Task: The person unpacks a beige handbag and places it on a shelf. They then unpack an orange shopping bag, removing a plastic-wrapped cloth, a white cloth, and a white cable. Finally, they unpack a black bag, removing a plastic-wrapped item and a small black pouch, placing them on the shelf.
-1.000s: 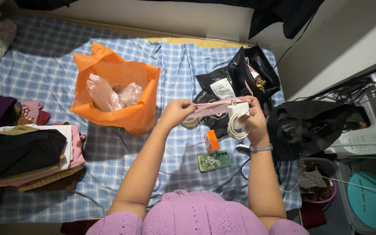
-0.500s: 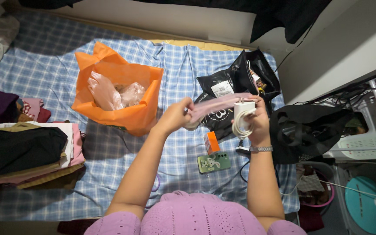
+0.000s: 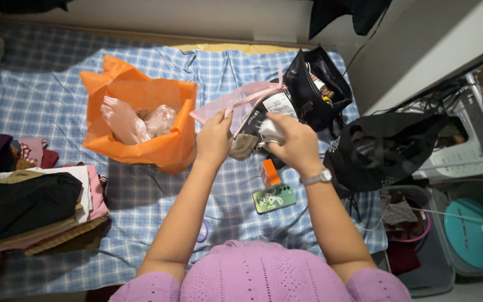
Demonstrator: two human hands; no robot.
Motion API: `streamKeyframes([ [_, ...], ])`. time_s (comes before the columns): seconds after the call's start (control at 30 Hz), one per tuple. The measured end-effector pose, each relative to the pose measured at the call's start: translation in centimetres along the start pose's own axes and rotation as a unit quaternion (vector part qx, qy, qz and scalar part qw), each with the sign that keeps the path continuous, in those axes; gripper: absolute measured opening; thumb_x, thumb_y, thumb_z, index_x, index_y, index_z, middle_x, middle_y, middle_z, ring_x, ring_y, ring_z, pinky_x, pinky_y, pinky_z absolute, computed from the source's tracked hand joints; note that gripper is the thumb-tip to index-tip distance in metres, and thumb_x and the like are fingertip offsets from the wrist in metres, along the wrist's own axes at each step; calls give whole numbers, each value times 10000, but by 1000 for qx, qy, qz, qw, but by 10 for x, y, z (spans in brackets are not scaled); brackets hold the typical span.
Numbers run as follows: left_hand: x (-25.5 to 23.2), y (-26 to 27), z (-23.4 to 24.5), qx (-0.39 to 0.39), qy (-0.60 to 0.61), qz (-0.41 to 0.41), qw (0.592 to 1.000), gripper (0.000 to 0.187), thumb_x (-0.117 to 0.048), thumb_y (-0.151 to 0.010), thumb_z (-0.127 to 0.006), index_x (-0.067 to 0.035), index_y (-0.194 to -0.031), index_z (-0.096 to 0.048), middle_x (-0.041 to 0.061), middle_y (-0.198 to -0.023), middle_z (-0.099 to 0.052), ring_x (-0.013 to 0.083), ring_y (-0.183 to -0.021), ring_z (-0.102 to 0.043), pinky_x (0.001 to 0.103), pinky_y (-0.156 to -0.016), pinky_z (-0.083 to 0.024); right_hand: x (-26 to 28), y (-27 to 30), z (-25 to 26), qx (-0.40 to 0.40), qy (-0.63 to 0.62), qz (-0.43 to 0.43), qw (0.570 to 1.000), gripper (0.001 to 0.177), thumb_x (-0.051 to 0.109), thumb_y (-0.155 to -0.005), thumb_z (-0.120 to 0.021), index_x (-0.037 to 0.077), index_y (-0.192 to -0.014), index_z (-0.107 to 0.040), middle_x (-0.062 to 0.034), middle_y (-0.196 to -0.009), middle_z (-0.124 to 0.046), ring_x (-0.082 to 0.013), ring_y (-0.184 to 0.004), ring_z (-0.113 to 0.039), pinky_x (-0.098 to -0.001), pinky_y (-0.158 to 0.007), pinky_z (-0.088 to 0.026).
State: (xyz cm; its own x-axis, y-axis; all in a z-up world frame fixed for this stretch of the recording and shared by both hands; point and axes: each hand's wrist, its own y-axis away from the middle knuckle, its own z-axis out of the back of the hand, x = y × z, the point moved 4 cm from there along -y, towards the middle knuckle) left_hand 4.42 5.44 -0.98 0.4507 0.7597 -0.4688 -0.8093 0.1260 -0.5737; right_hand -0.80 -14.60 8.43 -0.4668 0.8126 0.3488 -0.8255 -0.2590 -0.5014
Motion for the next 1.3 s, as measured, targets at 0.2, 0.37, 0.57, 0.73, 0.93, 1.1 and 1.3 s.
streamKeyframes([
  [0.2,-14,1,-8,18,-2,-29,999,616,19,-722,-680,-51,-1329,-605,95,-1377,-591,353,-1066,-618,437,-832,-569,20,-11,-11,-26,32,105,994,599,198,-696,-836,145,-1269,-670,-45,-1109,-708,-275,-995,-661,-437,-878,-509],
  [0.37,-21,-2,1,18,34,-34,999,767,9,-632,-732,-32,-1375,-547,130,-1422,-523,384,-1146,-560,468,-926,-523,18,-14,-19,-43,-3,103,994,552,179,-671,-826,101,-1186,-644,-81,-1093,-706,-301,-1007,-661,-445,-871,-495],
  [0.57,-34,-7,10,23,26,-79,996,810,15,-624,-736,-72,-1413,-576,70,-1462,-558,328,-1147,-579,436,-911,-509,0,-13,-44,46,6,39,998,508,236,-735,-774,121,-1225,-704,-92,-1032,-713,-287,-946,-682,-407,-839,-535],
  [0.73,-47,2,-4,40,15,-176,984,598,-81,-705,-748,-49,-1289,-622,96,-1429,-564,328,-1109,-581,443,-921,-507,-76,1,-107,125,-358,-302,874,347,272,-916,-653,79,-1194,-724,-101,-1104,-738,-208,-957,-706,-328,-821,-563],
  [0.93,-45,19,-26,74,58,-141,986,407,-65,-848,-628,-138,-1242,-703,130,-1392,-570,333,-1124,-589,440,-947,-511,-175,41,-176,-10,-617,-456,642,337,147,-963,-530,70,-1286,-582,-120,-1078,-703,-227,-874,-716,-381,-690,-603],
  [1.1,-34,21,-55,73,-56,-105,990,201,-105,-837,-623,-80,-1028,-683,217,-1441,-541,342,-1138,-587,432,-936,-517,-211,56,-199,-60,-630,-464,620,302,121,-961,-541,-12,-1225,-599,-134,-1068,-710,-247,-889,-737,-398,-734,-626],
  [1.3,-49,9,-67,84,-59,-62,993,483,-38,-781,-650,50,-1255,-633,197,-1399,-562,365,-1033,-580,443,-821,-517,-208,54,-199,10,-347,-354,868,519,72,-850,-662,29,-1364,-601,-166,-1243,-670,-242,-1030,-686,-348,-875,-577],
])
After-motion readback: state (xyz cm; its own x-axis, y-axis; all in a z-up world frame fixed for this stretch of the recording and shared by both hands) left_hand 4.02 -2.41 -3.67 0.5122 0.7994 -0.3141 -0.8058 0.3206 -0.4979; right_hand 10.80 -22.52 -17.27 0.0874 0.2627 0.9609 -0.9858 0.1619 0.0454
